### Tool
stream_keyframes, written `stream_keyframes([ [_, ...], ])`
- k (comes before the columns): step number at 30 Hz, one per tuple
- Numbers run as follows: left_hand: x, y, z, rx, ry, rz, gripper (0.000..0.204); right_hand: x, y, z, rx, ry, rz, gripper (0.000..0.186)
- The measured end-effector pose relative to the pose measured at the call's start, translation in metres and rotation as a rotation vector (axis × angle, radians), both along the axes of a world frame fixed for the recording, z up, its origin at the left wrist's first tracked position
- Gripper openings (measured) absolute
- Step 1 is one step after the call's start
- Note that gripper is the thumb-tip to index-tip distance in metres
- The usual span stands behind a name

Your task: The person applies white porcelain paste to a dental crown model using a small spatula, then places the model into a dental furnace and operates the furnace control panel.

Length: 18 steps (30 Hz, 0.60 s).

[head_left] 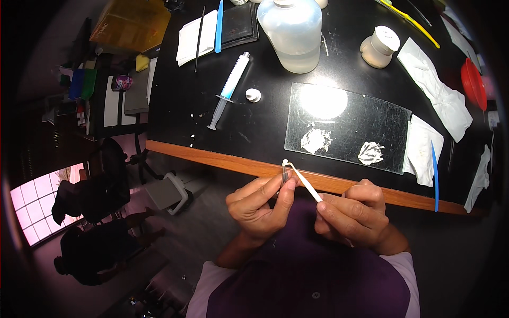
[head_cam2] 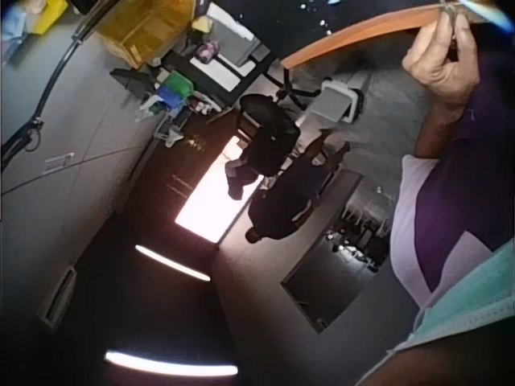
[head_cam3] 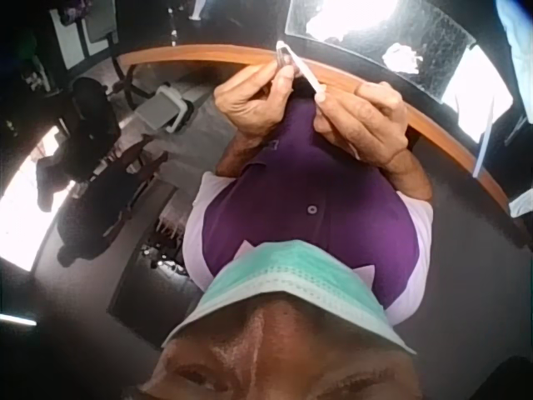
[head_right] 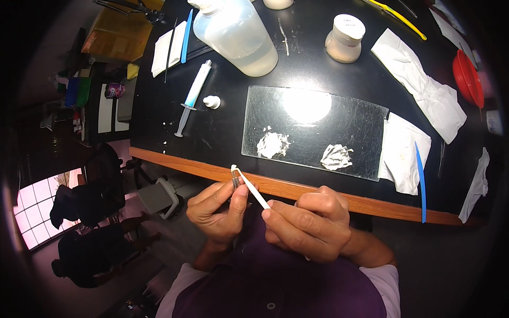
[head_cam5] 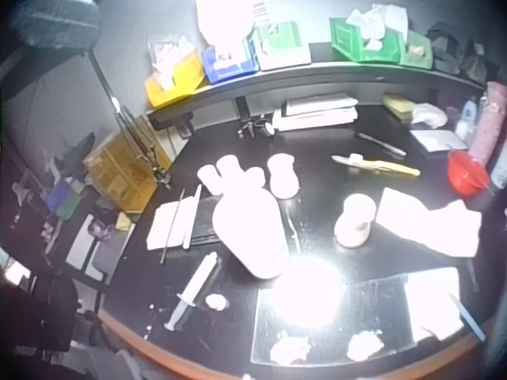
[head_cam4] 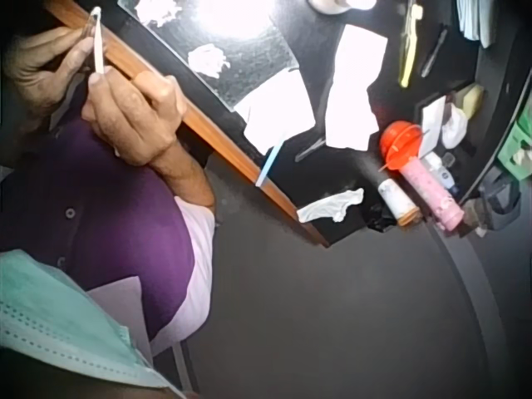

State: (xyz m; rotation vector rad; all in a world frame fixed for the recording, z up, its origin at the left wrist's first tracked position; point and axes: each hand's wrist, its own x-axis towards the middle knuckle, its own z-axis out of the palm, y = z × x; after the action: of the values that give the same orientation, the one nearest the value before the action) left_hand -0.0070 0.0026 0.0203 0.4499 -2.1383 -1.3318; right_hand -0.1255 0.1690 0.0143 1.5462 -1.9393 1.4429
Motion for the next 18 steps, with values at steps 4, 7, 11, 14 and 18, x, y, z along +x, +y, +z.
stream_keyframes([
  [4, -0.0002, -0.0003, -0.0035, 0.000, 0.011, 0.002, 0.017, -0.0004, 0.0008, 0.0010, 0.010, 0.004, 0.009, 0.022],
  [7, 0.0007, 0.0008, -0.0026, 0.025, -0.013, 0.005, 0.016, -0.0001, 0.0021, 0.0006, 0.015, 0.006, 0.005, 0.022],
  [11, 0.0015, 0.0013, -0.0033, 0.039, -0.006, 0.009, 0.016, 0.0001, 0.0012, 0.0010, 0.013, 0.000, 0.007, 0.022],
  [14, 0.0001, 0.0005, -0.0032, 0.012, 0.014, 0.004, 0.017, 0.0000, 0.0013, 0.0012, 0.016, 0.001, 0.006, 0.022],
  [18, 0.0015, 0.0002, -0.0006, 0.006, -0.007, 0.005, 0.020, -0.0003, 0.0025, 0.0012, 0.027, 0.009, -0.001, 0.023],
])
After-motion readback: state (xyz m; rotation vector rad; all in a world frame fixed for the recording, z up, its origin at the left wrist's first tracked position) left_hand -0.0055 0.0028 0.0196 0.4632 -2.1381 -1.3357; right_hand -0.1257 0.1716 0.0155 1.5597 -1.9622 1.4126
